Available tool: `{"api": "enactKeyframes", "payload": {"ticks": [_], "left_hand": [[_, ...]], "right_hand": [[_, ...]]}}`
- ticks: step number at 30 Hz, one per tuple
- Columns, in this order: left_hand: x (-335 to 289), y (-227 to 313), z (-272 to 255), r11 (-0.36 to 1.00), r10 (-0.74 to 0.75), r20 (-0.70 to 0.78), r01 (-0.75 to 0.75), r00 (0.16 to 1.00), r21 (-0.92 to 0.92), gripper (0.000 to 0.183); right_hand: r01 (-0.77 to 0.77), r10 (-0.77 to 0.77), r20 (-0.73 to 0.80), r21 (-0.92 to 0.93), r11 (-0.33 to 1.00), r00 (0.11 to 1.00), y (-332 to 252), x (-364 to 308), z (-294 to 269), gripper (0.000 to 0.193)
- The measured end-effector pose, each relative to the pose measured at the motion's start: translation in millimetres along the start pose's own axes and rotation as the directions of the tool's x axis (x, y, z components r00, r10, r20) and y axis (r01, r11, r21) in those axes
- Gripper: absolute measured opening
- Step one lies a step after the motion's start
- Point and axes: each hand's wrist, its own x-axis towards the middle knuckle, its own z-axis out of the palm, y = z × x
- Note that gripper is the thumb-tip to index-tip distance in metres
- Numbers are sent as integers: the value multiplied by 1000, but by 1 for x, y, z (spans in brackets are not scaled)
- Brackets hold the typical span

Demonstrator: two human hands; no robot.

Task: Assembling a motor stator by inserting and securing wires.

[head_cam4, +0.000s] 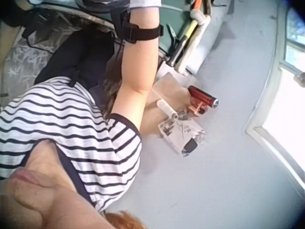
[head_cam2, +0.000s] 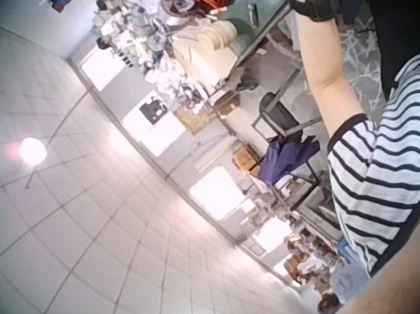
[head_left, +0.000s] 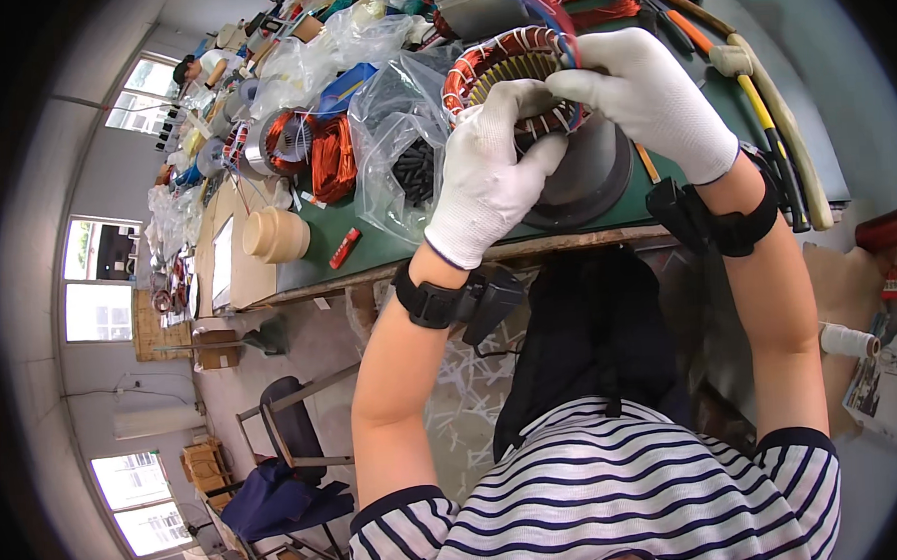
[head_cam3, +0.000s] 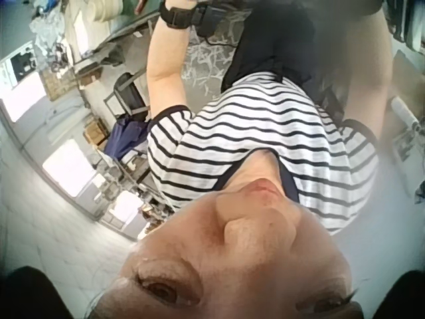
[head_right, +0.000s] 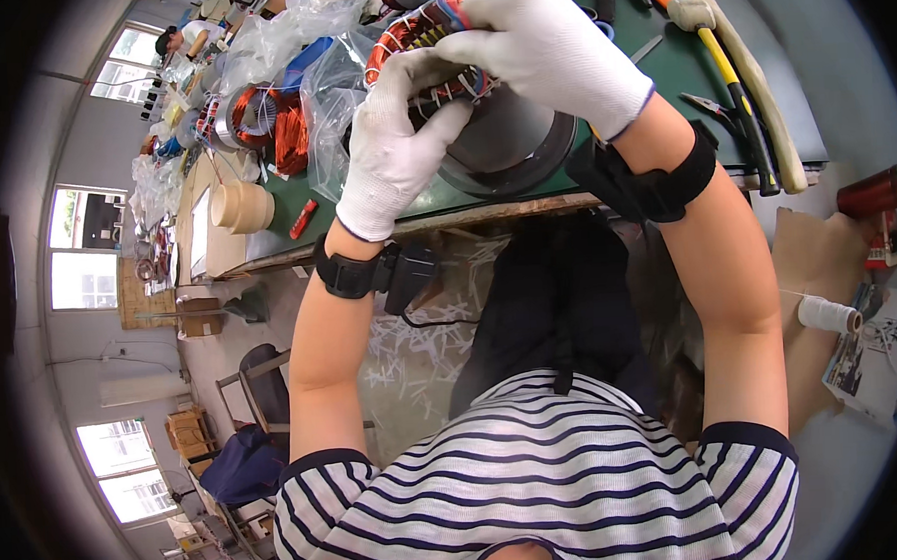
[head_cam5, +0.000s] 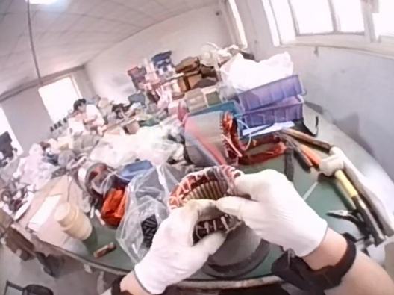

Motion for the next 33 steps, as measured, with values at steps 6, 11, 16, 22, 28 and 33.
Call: {"api": "enactKeyframes", "payload": {"ticks": [6,11,16,22,28,33], "left_hand": [[23,8,-14,996,9,-10,-10,1000,-83,43],[70,29,-26,982,154,105,-140,982,-128,25],[96,47,-54,965,12,259,57,966,-256,20],[120,91,-92,911,-146,226,220,963,-350,22],[127,99,-94,952,-48,152,91,987,-293,21],[126,84,-85,880,-21,77,55,997,-472,21]], "right_hand": [[-157,158,26,342,927,987,12,-19,-1,18],[110,-109,-49,6,994,993,0,4,-12,21],[5,12,-117,136,991,993,-7,15,-15,23],[-59,88,-149,190,980,985,-26,11,-18,19],[-128,159,-128,222,967,979,-30,8,-16,17],[19,33,-241,212,977,970,-13,-6,1,16]]}}
